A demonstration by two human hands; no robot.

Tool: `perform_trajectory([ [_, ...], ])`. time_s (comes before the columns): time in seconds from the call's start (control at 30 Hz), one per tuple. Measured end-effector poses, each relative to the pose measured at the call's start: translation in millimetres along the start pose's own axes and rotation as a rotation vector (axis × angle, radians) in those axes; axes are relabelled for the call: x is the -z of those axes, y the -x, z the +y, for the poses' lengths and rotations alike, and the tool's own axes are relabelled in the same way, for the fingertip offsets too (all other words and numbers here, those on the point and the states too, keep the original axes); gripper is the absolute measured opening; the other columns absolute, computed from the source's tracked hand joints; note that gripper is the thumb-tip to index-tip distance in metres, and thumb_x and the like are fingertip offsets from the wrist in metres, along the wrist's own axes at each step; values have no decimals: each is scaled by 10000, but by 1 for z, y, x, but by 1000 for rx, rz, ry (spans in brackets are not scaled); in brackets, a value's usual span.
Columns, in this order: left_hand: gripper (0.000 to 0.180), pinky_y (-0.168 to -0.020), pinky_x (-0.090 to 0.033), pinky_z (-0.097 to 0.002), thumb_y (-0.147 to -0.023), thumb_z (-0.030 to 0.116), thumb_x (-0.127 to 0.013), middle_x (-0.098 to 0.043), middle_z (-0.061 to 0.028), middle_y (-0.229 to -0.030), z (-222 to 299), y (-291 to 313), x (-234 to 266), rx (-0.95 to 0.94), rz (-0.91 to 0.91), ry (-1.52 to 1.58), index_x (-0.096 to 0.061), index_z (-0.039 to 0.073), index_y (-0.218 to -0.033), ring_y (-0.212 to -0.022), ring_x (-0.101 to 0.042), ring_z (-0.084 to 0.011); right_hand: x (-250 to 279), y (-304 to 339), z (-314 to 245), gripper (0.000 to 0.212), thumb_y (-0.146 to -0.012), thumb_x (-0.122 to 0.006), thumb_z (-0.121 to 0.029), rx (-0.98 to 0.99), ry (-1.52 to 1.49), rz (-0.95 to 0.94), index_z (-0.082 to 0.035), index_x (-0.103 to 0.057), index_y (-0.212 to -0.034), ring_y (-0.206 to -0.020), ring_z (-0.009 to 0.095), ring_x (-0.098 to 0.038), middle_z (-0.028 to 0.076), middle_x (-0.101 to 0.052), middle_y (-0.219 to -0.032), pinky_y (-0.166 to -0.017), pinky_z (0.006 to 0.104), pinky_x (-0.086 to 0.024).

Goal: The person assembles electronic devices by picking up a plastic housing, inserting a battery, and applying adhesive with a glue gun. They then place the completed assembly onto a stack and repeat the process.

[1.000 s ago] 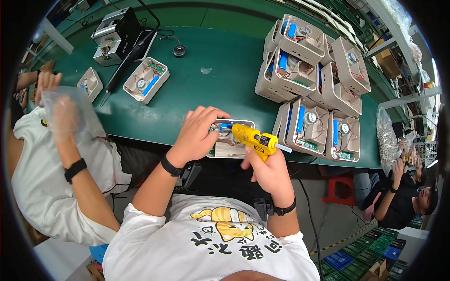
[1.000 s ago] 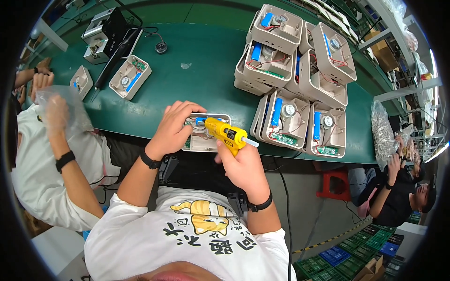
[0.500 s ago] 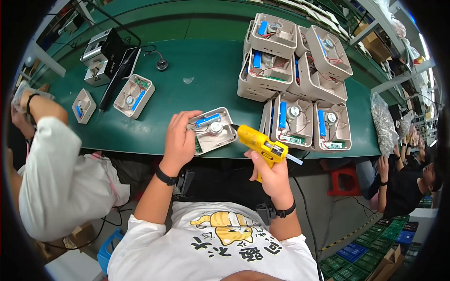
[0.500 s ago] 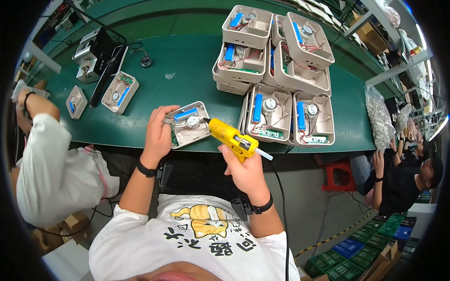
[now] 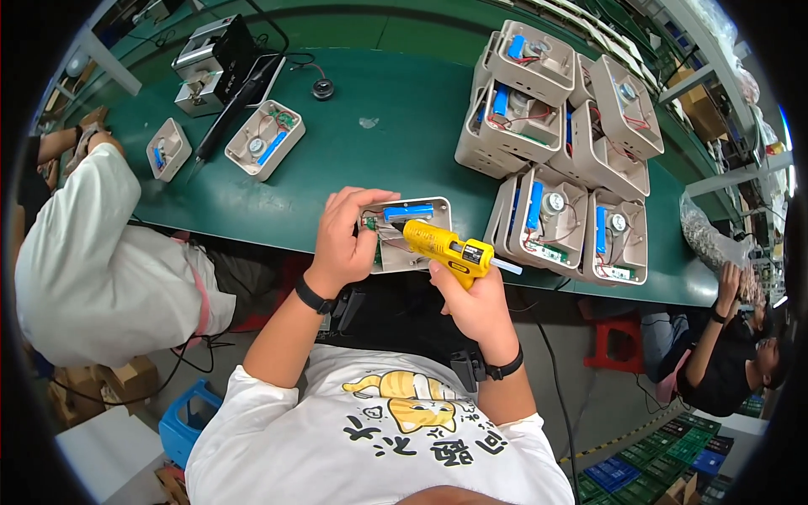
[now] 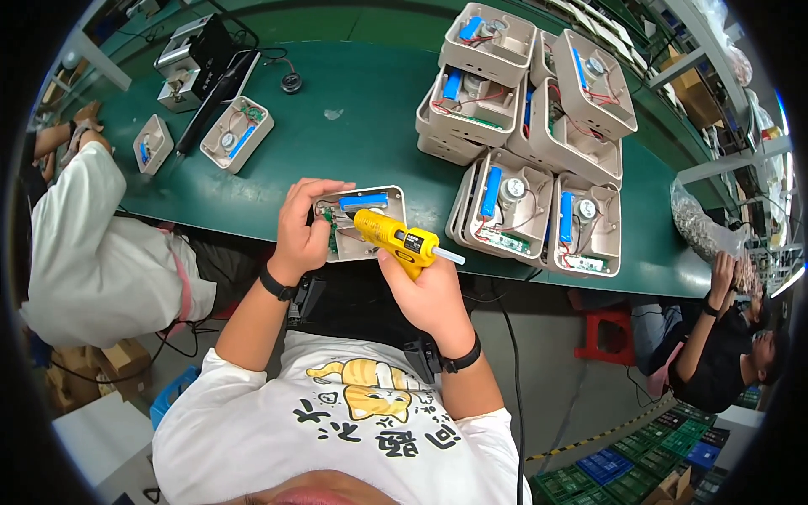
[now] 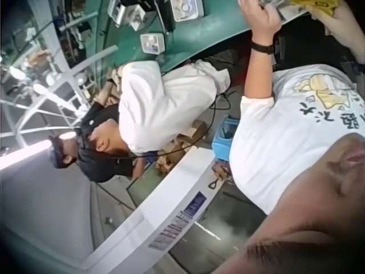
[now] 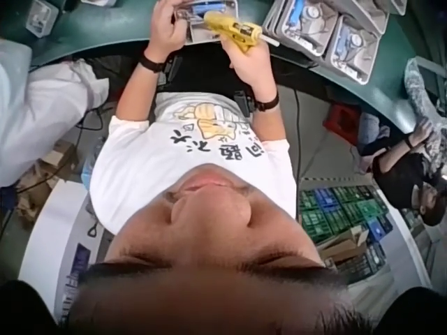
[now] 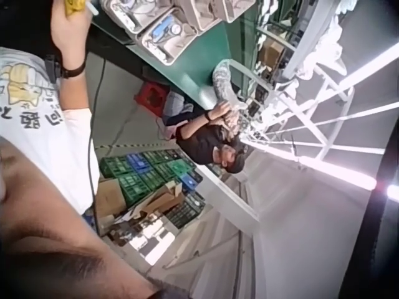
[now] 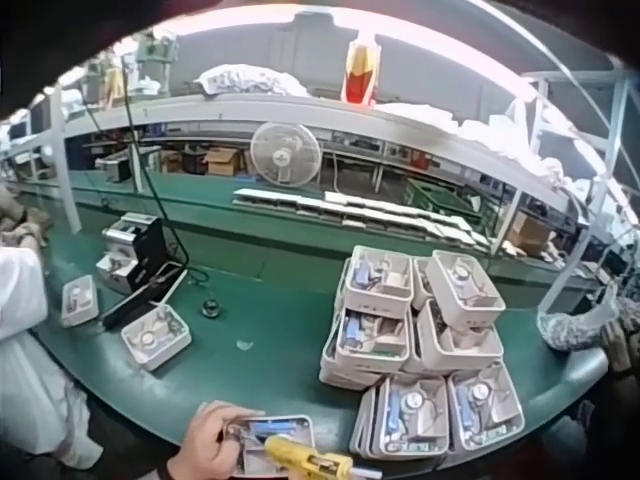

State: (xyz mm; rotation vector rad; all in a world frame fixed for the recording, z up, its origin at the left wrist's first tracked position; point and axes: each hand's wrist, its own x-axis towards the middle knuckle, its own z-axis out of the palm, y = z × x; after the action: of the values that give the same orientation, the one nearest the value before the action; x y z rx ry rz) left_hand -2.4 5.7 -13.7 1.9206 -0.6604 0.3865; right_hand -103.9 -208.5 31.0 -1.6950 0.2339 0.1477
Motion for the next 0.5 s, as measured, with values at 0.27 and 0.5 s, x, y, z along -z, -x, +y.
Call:
perform_trajectory([
  [0.27, 526, -1009, -576, -400, -743, -105, -424, -750, -170, -1213, -7, 7, -1, -29, 4, 26, -663, -32, -1206, -1094, -678, -306, -3, 3, -14, 331, -1010, -751, -211, -5, 65, 19, 32, -719, -1233, -753, 95, -651, 50, -743, -943, -671, 266, -530],
  [0.5, 542, -880, -525, -406, -719, -75, -498, -734, -123, -1078, -7, 6, -7, -60, 104, 78, -733, 47, -1192, -945, -664, -319, -3, 6, -11, 292, -1004, -743, -153, 32, 52, 81, 41, -723, -1222, -830, 124, -680, 81, -769, -993, -761, 289, -550],
])
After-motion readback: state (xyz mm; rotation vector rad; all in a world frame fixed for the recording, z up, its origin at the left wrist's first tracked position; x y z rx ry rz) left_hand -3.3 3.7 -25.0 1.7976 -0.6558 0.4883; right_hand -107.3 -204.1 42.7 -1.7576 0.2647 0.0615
